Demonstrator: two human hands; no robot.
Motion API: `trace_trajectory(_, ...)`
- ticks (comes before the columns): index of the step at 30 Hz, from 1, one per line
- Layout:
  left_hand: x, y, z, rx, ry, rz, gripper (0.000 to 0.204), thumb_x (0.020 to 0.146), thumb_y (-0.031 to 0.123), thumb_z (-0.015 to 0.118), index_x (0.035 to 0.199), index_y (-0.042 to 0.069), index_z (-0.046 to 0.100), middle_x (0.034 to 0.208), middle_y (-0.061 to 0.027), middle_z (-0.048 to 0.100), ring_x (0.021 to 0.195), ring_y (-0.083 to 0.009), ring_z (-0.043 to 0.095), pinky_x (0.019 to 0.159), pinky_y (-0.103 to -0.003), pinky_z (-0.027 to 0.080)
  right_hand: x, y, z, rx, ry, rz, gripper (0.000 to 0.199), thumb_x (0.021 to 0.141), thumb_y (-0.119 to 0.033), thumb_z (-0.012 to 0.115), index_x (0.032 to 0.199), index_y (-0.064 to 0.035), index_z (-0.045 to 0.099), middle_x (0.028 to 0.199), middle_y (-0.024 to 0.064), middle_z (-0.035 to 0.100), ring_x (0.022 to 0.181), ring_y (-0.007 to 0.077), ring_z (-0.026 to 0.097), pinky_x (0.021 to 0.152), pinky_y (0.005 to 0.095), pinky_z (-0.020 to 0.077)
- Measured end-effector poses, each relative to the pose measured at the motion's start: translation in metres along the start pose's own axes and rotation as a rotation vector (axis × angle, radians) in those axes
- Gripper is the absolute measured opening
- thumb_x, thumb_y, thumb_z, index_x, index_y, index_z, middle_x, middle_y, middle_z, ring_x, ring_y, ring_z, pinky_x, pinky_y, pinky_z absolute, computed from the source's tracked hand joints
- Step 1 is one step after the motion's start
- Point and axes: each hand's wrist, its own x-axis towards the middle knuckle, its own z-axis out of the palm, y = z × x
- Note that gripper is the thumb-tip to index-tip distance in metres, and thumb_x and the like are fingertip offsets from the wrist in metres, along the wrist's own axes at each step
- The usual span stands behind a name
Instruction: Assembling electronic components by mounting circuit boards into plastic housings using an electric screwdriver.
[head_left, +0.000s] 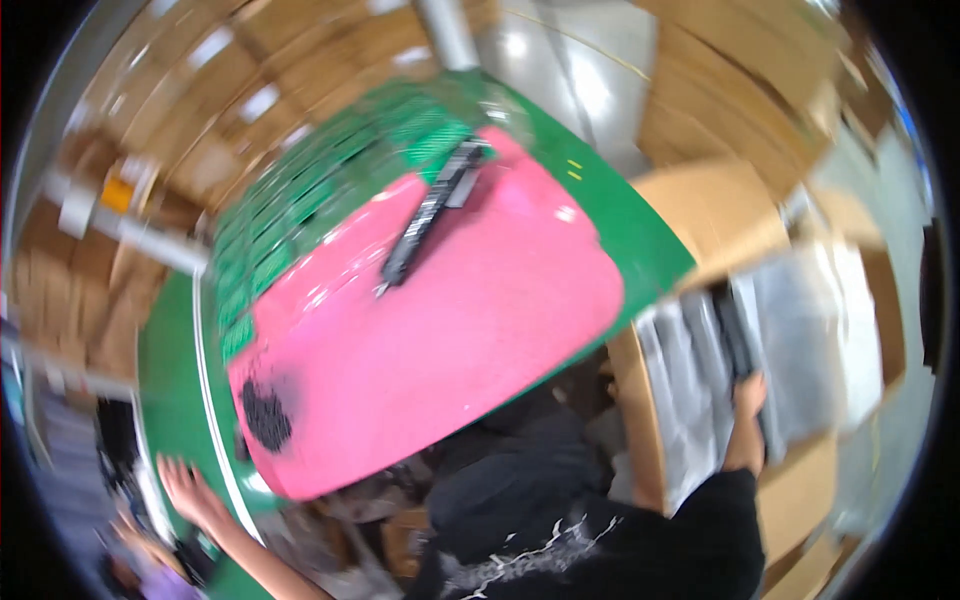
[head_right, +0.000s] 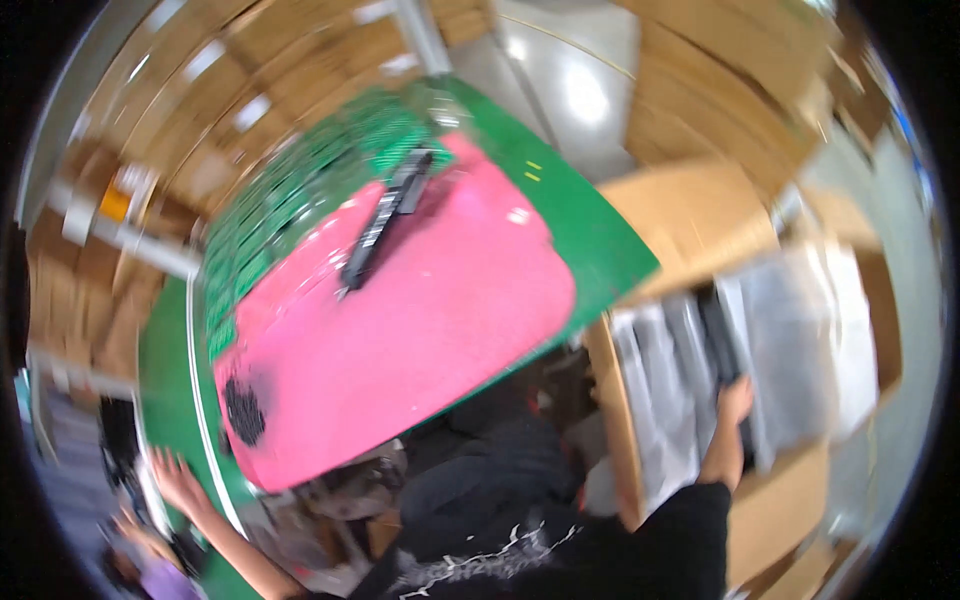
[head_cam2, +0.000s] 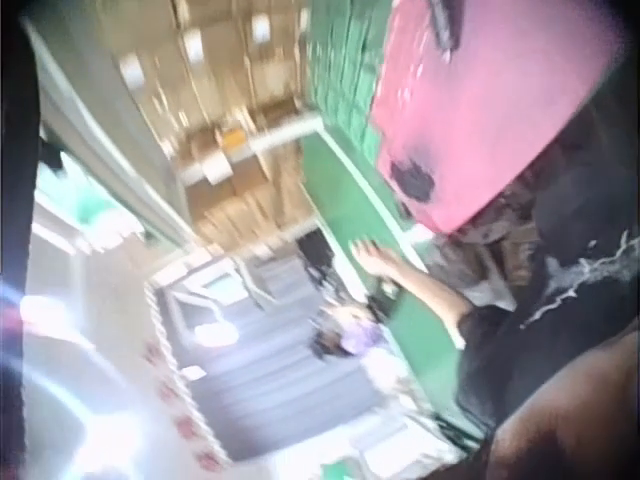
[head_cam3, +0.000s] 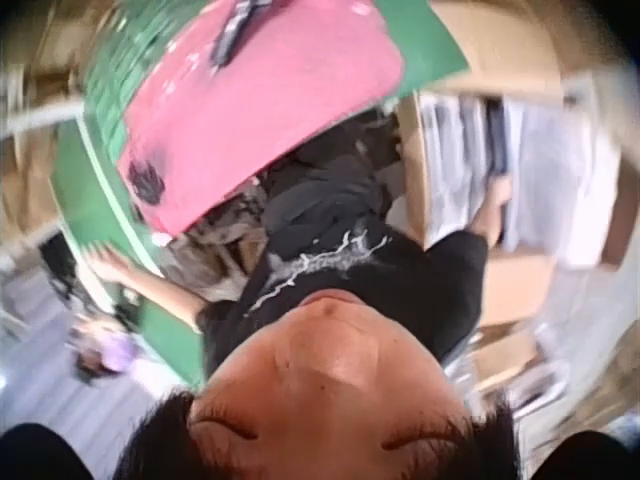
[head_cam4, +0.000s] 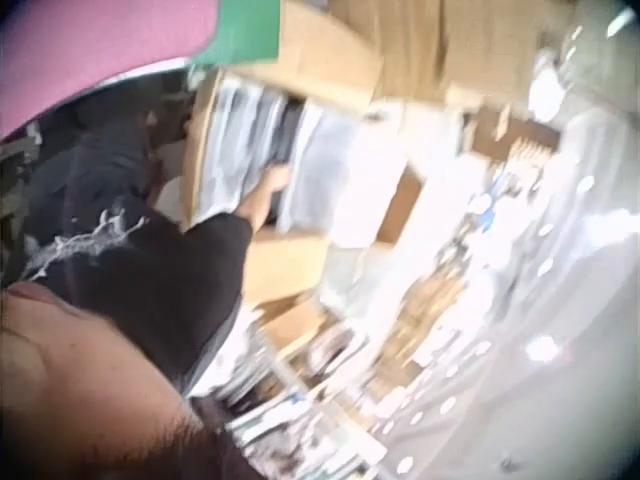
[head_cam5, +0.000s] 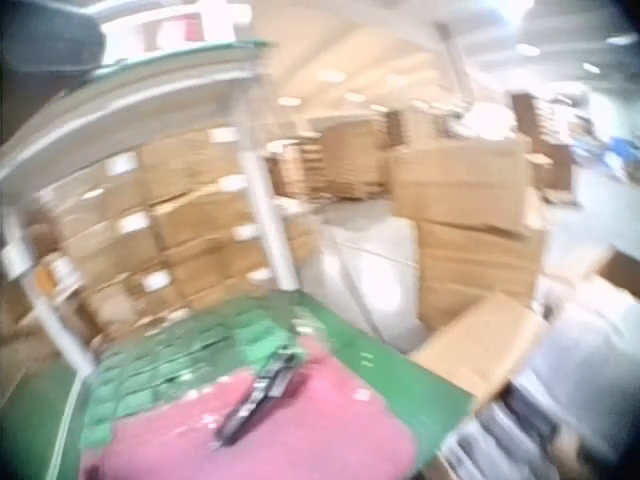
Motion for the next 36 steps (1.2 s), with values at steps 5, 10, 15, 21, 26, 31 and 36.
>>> trace_trajectory(5, -0.049, 0.033, 0.145, 0.013, 0.041, 0.069, 0.025, 0.092, 0.005, 0.059, 0.116, 0.005, 0.063, 0.107, -0.0036, 0.061, 0.090, -0.0129, 0.058, 0.075, -0.028, 0.047, 0.000, -0.006, 0.021, -0.191, 0.199, -0.174, 0.049, 0.076, -0.022, 0.070, 0.119, -0.0027, 0.056, 0.130, 0.0165, 0.056, 0.118, 0.0353, 0.055, 0.098, 0.0441, 0.0495)
trace_trajectory(10, -0.069, 0.036, 0.206, 0.057, -0.405, 0.232, 0.013, 0.093, 0.002, 0.057, 0.104, 0.003, 0.063, 0.093, -0.0001, 0.060, 0.079, -0.0085, 0.055, 0.071, -0.023, 0.046, -0.014, -0.034, -0.075, -0.229, 0.192, -0.267, 0.043, 0.074, -0.020, 0.072, 0.109, -0.0017, 0.057, 0.121, 0.0162, 0.055, 0.113, 0.0370, 0.056, 0.087, 0.0463, 0.0546)
trace_trajectory(15, -0.075, 0.044, 0.252, 0.158, -0.676, 0.389, 0.016, 0.092, -0.001, 0.054, 0.105, 0.003, 0.061, 0.101, 0.0001, 0.056, 0.090, -0.0067, 0.052, 0.070, -0.020, 0.042, 0.002, 0.000, -0.123, -0.041, 0.229, -0.263, 0.043, 0.074, -0.018, 0.073, 0.110, 0.0008, 0.059, 0.118, 0.0168, 0.055, 0.108, 0.0389, 0.060, 0.083, 0.0500, 0.0528)
trace_trajectory(21, -0.067, 0.044, 0.264, 0.231, -0.814, 0.481, 0.013, 0.090, 0.000, 0.054, 0.100, 0.003, 0.063, 0.100, -0.0060, 0.061, 0.088, -0.0156, 0.060, 0.071, -0.027, 0.047, 0.010, 0.032, -0.224, 0.047, 0.483, -0.398, 0.027, 0.086, -0.013, 0.065, 0.106, 0.0039, 0.063, 0.102, 0.0190, 0.060, 0.095, 0.0350, 0.061, 0.087, 0.0430, 0.0489)
trace_trajectory(26, -0.064, 0.025, 0.269, 0.196, -0.817, 0.479, 0.013, 0.088, -0.002, 0.054, 0.095, 0.002, 0.064, 0.097, -0.0069, 0.062, 0.085, -0.0169, 0.060, 0.070, -0.028, 0.047, -0.025, 0.012, -0.336, 0.262, 0.772, -0.642, 0.030, 0.090, -0.007, 0.063, 0.118, 0.0033, 0.064, 0.095, 0.0162, 0.059, 0.087, 0.0287, 0.058, 0.082, 0.0388, 0.0482)
trace_trajectory(31, -0.074, 0.024, 0.248, 0.176, -0.930, 0.452, 0.015, 0.086, -0.002, 0.055, 0.097, 0.002, 0.063, 0.097, -0.0072, 0.062, 0.086, -0.0174, 0.060, 0.070, -0.028, 0.048, -0.075, -0.087, -0.402, 0.360, 0.672, -0.860, 0.032, 0.100, -0.010, 0.055, 0.128, 0.0038, 0.059, 0.123, 0.0147, 0.060, 0.109, 0.0253, 0.058, 0.097, 0.0337, 0.0436)
trace_trajectory(36, -0.094, 0.035, 0.253, 0.021, -1.069, 0.338, 0.020, 0.090, 0.007, 0.059, 0.109, 0.004, 0.063, 0.103, -0.0084, 0.064, 0.090, -0.0186, 0.061, 0.076, -0.031, 0.050, -0.206, -0.249, -0.422, 0.374, -0.173, -1.401, 0.027, 0.090, 0.002, 0.053, 0.114, 0.0097, 0.063, 0.116, 0.0196, 0.064, 0.111, 0.0317, 0.060, 0.100, 0.0361, 0.0430)
